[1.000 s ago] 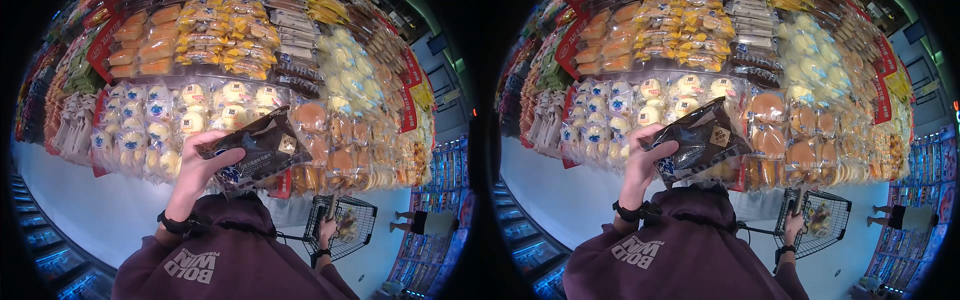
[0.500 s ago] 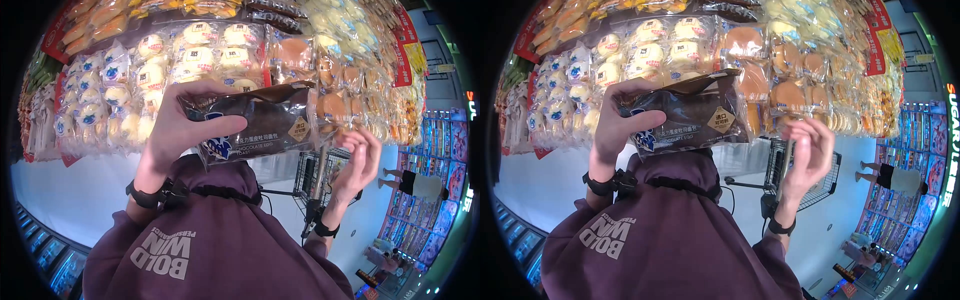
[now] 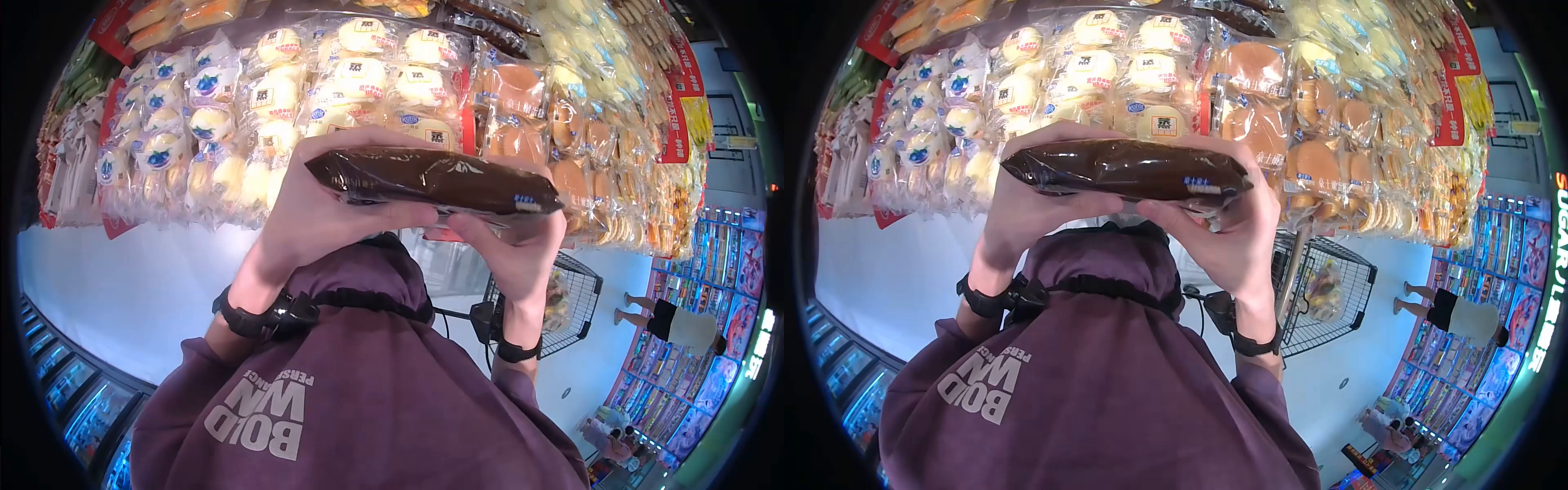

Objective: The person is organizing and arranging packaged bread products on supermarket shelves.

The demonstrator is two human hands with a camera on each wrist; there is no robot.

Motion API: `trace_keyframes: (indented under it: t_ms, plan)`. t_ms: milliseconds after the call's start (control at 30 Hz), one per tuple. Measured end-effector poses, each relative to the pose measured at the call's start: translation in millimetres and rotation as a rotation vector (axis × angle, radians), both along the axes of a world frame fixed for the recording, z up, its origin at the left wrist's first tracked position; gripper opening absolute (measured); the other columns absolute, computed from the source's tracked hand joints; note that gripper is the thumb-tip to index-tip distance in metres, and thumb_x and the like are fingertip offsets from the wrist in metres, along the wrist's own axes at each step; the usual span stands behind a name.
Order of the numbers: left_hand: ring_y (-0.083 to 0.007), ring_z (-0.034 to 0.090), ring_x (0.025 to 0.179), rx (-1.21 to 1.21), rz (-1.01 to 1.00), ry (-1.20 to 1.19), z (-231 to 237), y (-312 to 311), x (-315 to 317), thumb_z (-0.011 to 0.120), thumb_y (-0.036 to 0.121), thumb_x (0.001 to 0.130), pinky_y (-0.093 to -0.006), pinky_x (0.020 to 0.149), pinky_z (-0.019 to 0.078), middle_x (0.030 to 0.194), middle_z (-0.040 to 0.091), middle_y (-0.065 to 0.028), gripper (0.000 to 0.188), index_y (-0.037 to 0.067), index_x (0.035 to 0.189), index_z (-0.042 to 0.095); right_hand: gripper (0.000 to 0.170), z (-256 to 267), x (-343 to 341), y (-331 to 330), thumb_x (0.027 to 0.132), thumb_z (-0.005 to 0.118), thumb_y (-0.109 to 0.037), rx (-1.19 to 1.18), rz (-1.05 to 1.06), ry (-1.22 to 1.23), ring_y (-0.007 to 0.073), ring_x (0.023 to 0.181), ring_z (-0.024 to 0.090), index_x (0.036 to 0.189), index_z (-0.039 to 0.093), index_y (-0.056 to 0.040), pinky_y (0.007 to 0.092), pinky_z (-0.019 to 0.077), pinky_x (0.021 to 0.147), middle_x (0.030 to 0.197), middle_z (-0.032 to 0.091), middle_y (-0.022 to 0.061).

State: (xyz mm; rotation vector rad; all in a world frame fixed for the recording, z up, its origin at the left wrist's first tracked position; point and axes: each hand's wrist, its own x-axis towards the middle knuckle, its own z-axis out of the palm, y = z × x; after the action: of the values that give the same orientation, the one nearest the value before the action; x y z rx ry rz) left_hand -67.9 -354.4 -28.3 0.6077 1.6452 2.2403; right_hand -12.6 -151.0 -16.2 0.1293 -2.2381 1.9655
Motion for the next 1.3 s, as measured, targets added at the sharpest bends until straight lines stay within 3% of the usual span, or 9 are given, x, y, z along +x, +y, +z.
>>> trace_keyframes:
  t_ms: [200, 600, 700, 800, 900, 933, 1100, 1167, 1300]
  plan:
    - [-0.0373, 0.063, 0.109, 0.035, -0.088, 0.429, -7.2, -8.1, -16.5, 0.071, 0.007, 0.071, -0.0443, 0.095, 0.0504, 0.104, 0.07, -0.0217, 0.032, -0.003, 0.101, 0.072, 0.039, -4.8, -9.4, 6.4, 0.064, 0.078, 0.004, 0.187, 0.161, 0.34, 0.029, 0.106, 0.065, 0.1, 0.065, 0.005, 0.038, 0.0503, 0.094, 0.106, 0.069, 0.0175]
    - [-0.0389, 0.062, 0.11, -0.09, -0.151, 0.728, -3.4, 2.8, -26.3, 0.071, 0.013, 0.072, -0.0459, 0.095, 0.0493, 0.103, 0.071, -0.0171, 0.031, 0.0, 0.101, 0.073, 0.035, -8.8, -6.1, 17.3, 0.067, 0.077, 0.003, 0.125, 0.188, 0.398, 0.0363, 0.111, 0.061, 0.099, 0.063, 0.0027, 0.0422, 0.0493, 0.095, 0.108, 0.068, 0.0186]
    - [-0.0362, 0.062, 0.111, -0.068, -0.171, 0.728, -8.5, 9.0, -28.4, 0.062, 0.022, 0.055, -0.0445, 0.099, 0.048, 0.105, 0.071, -0.0147, 0.056, -0.001, 0.106, 0.072, 0.038, -7.4, -4.8, 25.8, 0.067, 0.078, 0.001, 0.029, 0.24, 0.319, 0.0372, 0.114, 0.06, 0.101, 0.062, 0.0022, 0.0433, 0.0476, 0.098, 0.109, 0.068, 0.019]
    - [-0.0332, 0.065, 0.107, -0.107, -0.165, 0.713, -7.8, 15.3, -25.7, 0.068, 0.01, 0.059, -0.0399, 0.096, 0.0501, 0.104, 0.071, -0.015, 0.05, -0.001, 0.107, 0.071, 0.043, -10.3, -4.4, 33.6, 0.067, 0.079, 0.001, 0.077, 0.246, 0.359, 0.0334, 0.111, 0.063, 0.106, 0.061, 0.0022, 0.0401, 0.0494, 0.096, 0.11, 0.068, 0.0182]
    - [-0.0266, 0.069, 0.097, -0.205, -0.072, 0.371, 5.2, 29.1, -6.4, 0.079, 0.005, 0.069, -0.0347, 0.086, 0.0546, 0.102, 0.072, -0.0167, 0.037, -0.003, 0.105, 0.071, 0.047, 8.4, 5.9, 38.8, 0.07, 0.08, 0.0, 0.259, 0.187, 0.249, 0.0258, 0.105, 0.066, 0.112, 0.06, 0.0026, 0.034, 0.0516, 0.092, 0.109, 0.069, 0.0166]
    - [-0.0141, 0.066, 0.097, -0.177, -0.11, 0.09, 12.5, 34.2, 0.0, 0.08, -0.005, 0.069, -0.0278, 0.086, 0.0523, 0.1, 0.072, -0.0103, 0.037, -0.002, 0.104, 0.07, 0.047, 7.7, 6.6, 37.5, 0.074, 0.079, -0.001, 0.172, 0.143, 0.199, 0.0193, 0.1, 0.068, 0.115, 0.059, 0.0039, 0.0289, 0.052, 0.088, 0.106, 0.069, 0.0151]
    - [-0.0142, 0.067, 0.087, -0.099, 0.008, -0.132, 15.6, 72.3, 0.1, 0.072, 0.003, 0.081, -0.0273, 0.079, 0.0549, 0.1, 0.069, -0.0103, 0.031, -0.004, 0.11, 0.063, 0.035, 24.1, 7.0, 59.9, 0.08, 0.074, -0.006, -0.163, 0.009, -0.275, 0.0105, 0.086, 0.063, 0.112, 0.06, -0.0001, 0.0252, 0.0508, 0.077, 0.097, 0.068, 0.0055]
    - [-0.014, 0.065, 0.089, 0.068, 0.014, -0.44, 22.6, 86.1, 1.1, 0.071, 0.004, 0.083, -0.028, 0.079, 0.0548, 0.098, 0.069, -0.0094, 0.026, -0.003, 0.108, 0.064, 0.03, 20.2, 4.0, 64.5, 0.085, 0.069, -0.011, -0.489, -0.075, -0.362, 0.0091, 0.084, 0.062, 0.111, 0.06, 0.0, 0.0235, 0.0496, 0.073, 0.096, 0.067, 0.005]
    - [-0.0154, 0.067, 0.083, 0.092, 0.065, -0.592, 26.5, 99.9, 1.8, 0.062, 0.002, 0.087, -0.0272, 0.076, 0.0554, 0.096, 0.068, -0.0105, 0.023, -0.003, 0.11, 0.062, 0.033, 21.1, 3.1, 80.2, 0.09, 0.064, -0.015, -0.603, -0.094, -0.37, 0.0078, 0.092, 0.06, 0.118, 0.055, 0.0003, 0.0221, 0.0477, 0.078, 0.102, 0.065, 0.0061]
